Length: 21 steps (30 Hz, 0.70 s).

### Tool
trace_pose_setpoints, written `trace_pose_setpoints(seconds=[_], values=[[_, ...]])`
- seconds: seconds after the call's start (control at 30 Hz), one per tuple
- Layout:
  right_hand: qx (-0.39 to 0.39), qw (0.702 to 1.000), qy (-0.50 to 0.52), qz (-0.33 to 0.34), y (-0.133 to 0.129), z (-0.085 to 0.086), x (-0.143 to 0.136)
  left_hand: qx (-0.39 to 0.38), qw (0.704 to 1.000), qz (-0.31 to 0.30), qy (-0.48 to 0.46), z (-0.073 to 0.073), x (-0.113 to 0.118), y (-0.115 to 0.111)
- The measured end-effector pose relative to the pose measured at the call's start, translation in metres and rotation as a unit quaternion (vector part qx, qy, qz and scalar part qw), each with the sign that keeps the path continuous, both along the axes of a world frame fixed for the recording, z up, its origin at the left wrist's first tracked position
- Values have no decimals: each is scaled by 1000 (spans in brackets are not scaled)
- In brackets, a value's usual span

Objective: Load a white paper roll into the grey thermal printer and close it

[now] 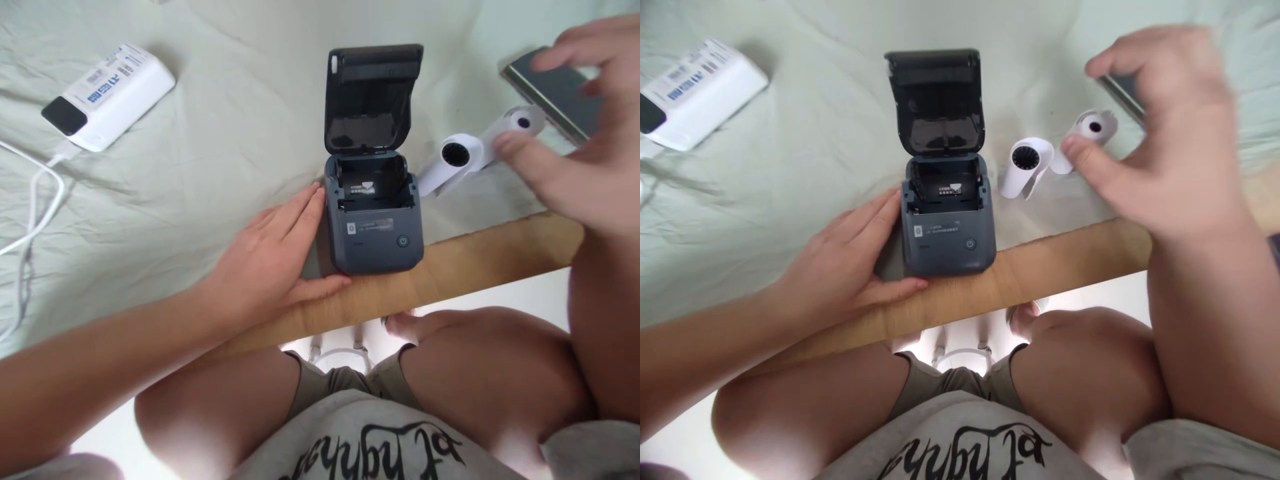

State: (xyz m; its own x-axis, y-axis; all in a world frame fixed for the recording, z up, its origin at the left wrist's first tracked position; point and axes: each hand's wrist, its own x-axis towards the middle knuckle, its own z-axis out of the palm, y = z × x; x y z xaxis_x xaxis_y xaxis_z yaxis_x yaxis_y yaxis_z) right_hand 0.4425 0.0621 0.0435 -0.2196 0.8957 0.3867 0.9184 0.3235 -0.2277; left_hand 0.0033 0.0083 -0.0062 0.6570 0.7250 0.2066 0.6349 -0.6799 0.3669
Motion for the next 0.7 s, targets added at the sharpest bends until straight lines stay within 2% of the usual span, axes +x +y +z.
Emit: trace_pose_setpoints(seconds=[0.1, 0.23, 0.33, 0.53, 0.7], values=[[-57, 998, -25, 11, 19, -22, 19, 19, 1000, -1, 16, -1, -1, 0], [-51, 993, -18, -108, 25, -40, 26, 2, 1000, 7, 15, 0, 0, 0], [-29, 989, -7, -148, 21, -41, 25, -8, 1000, 10, 18, 0, 1, 0], [-57, 996, -21, -60, 14, -35, 19, -23, 999, 20, 16, 2, 3, 0], [-44, 997, -29, -51, 2, -24, 17, -27, 999, 16, 14, 2, 3, 1]])
